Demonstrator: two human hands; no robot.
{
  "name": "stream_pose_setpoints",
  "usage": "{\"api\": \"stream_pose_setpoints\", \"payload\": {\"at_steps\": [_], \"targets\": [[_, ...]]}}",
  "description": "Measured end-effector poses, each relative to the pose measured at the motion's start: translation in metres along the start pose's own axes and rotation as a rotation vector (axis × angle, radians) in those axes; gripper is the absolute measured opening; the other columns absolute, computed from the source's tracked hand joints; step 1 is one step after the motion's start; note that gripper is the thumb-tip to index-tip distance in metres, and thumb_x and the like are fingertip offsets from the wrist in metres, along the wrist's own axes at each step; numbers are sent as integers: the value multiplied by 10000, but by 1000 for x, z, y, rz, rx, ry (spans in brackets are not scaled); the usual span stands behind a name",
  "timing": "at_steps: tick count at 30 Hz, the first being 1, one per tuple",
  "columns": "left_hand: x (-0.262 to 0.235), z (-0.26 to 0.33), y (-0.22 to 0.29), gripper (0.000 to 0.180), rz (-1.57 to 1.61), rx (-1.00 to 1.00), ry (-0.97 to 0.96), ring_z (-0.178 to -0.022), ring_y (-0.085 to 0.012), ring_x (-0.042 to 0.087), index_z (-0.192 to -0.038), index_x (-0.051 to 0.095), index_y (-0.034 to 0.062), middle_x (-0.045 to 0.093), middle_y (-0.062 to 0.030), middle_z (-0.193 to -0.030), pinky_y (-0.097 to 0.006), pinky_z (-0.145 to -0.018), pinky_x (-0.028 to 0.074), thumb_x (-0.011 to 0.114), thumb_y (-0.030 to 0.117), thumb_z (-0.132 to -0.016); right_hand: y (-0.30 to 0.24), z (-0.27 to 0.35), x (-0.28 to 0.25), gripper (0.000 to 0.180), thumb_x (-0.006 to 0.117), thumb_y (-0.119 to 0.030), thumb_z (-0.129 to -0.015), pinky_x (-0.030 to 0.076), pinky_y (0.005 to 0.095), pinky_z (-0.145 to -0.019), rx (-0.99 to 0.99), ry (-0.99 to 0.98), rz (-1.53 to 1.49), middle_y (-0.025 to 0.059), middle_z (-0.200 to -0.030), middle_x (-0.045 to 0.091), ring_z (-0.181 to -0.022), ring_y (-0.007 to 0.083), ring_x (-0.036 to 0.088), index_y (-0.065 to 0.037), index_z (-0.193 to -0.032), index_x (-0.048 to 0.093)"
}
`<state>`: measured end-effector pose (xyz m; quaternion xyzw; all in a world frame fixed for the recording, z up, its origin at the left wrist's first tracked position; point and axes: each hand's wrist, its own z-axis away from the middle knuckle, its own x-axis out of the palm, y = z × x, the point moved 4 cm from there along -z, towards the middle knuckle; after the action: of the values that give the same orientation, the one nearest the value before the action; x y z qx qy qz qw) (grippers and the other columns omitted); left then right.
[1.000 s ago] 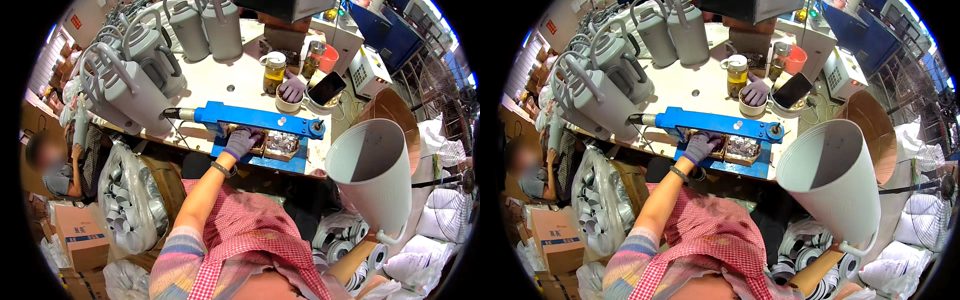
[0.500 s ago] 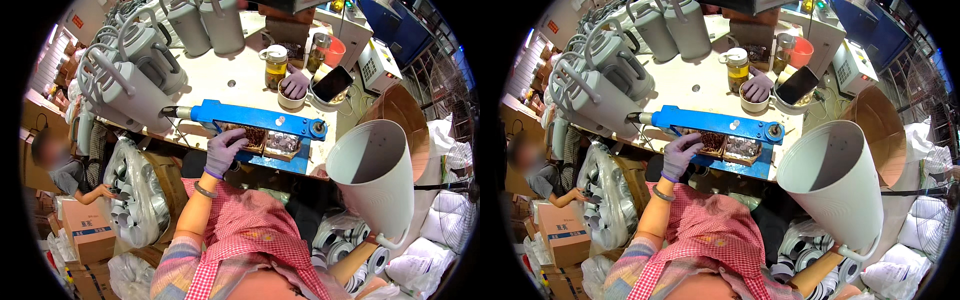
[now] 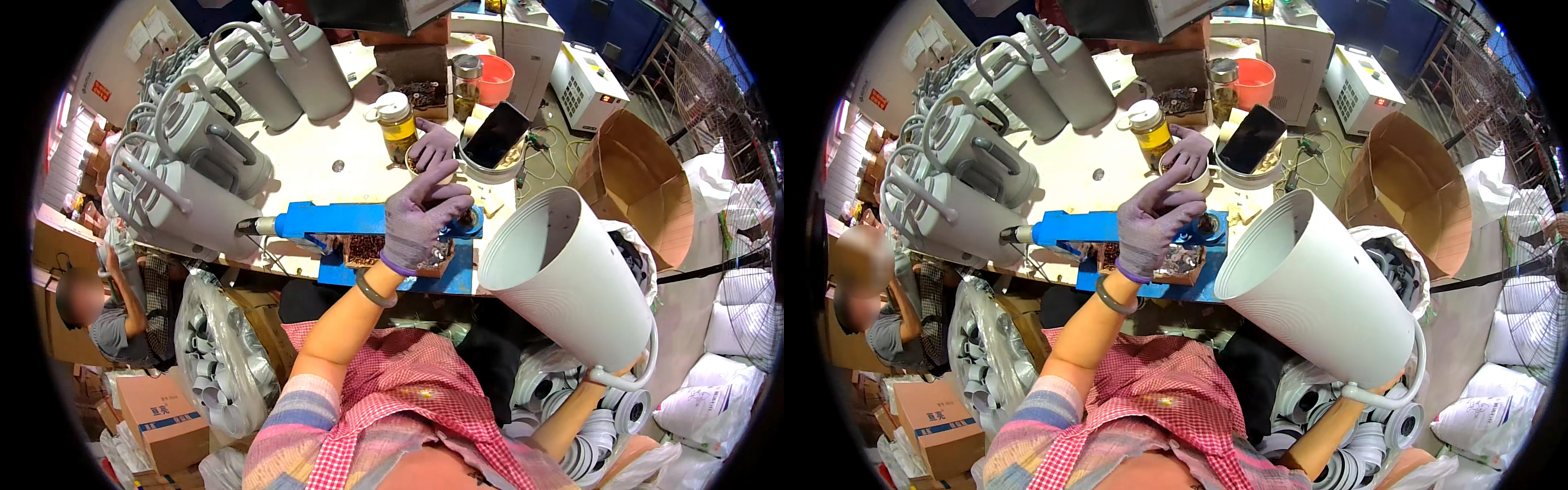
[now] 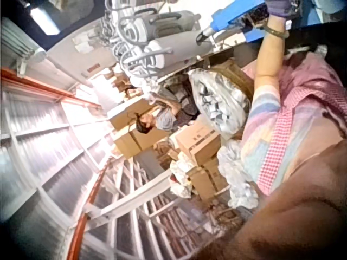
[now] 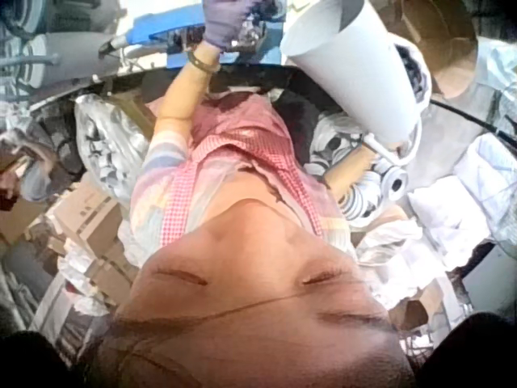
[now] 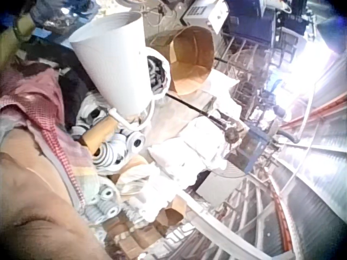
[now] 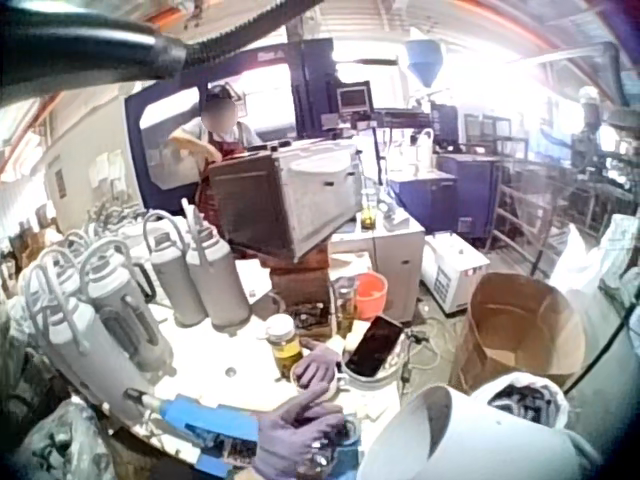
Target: The person repeatedly assembles white electric kettles by attaching gray handles to the kettle bodies using a blue heat-sealing tool. They pick up a kettle body, attach a handle, press it against the heated tool to fuse the joint, and then place the finished unit on a nearby table. This process is repeated for multiple units throughout the clip.
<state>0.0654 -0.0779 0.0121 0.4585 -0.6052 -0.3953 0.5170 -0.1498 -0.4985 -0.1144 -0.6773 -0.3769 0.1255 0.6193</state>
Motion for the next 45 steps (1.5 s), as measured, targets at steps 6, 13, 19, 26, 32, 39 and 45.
{"api": "stream_pose_setpoints", "payload": {"at_steps": [6, 13, 19, 26, 32, 39, 45], "targets": [[4, 2, -15, 463, -196, 97, -60, -914, -151, 693, -1295, 588, -33, 731, -137, -1005, -286, -843, 570, 735, -13, -857, 7, -3, -5, 578, 462, -438, -1016, 546, 379, -910, -1, 29, 7, 146, -1274, 601, -1088, 248, 631, -24, -1418, 439], [4, 2, -15, 465, -297, 196, -149, -916, -157, 699, -1292, 587, -38, 736, -140, -1007, -294, -857, 566, 741, -8, -854, 13, -12, 0, 568, 459, -432, -1017, 550, 378, -901, 6, 22, 21, 146, -1266, 608, -1080, 247, 636, -20, -1408, 450], [-1, 4, -15, 594, -408, 215, -156, -970, -151, 698, -1377, 533, -24, 734, -147, -1084, -272, -869, 557, 770, 21, -834, 15, -21, 6, 560, 457, -426, -1018, 554, 376, -894, 20, -9, 27, 147, -1259, 614, -1074, 247, 640, -17, -1399, 460], [-77, 39, 33, 624, -1083, 580, -140, -1235, -330, 552, -1295, 624, 75, 586, -150, -1329, -423, -1027, 460, 855, 149, -720, 9, -21, 4, 551, 455, -420, -1019, 558, 374, -886, 24, -24, 40, 148, -1250, 621, -1066, 247, 645, -13, -1389, 472], [-100, 57, 7, 341, -1277, 846, -24, -1128, -315, 570, -1051, 686, 154, 624, -96, -1189, -458, -958, 477, 804, 130, -731, 4, -22, 10, 543, 452, -415, -1020, 562, 373, -879, 28, -53, 48, 148, -1243, 627, -1059, 247, 649, -9, -1381, 482], [-109, 51, 19, 193, -856, 403, 105, -821, -249, 675, -986, 730, 78, 708, -81, -892, -340, -776, 546, 782, 95, -800, 0, -20, 7, 535, 450, -408, -1021, 566, 371, -870, 24, -51, 51, 149, -1235, 634, -1051, 247, 653, -5, -1371, 493], [-25, 15, 25, 227, -483, 311, -197, -832, -172, 719, -1070, 740, 23, 752, -121, -982, -274, -751, 567, 756, 88, -853, -5, -25, -4, 529, 448, -403, -1022, 570, 370, -863, 17, -50, 55, 150, -1227, 640, -1044, 247, 657, -1, -1362, 503]]}}
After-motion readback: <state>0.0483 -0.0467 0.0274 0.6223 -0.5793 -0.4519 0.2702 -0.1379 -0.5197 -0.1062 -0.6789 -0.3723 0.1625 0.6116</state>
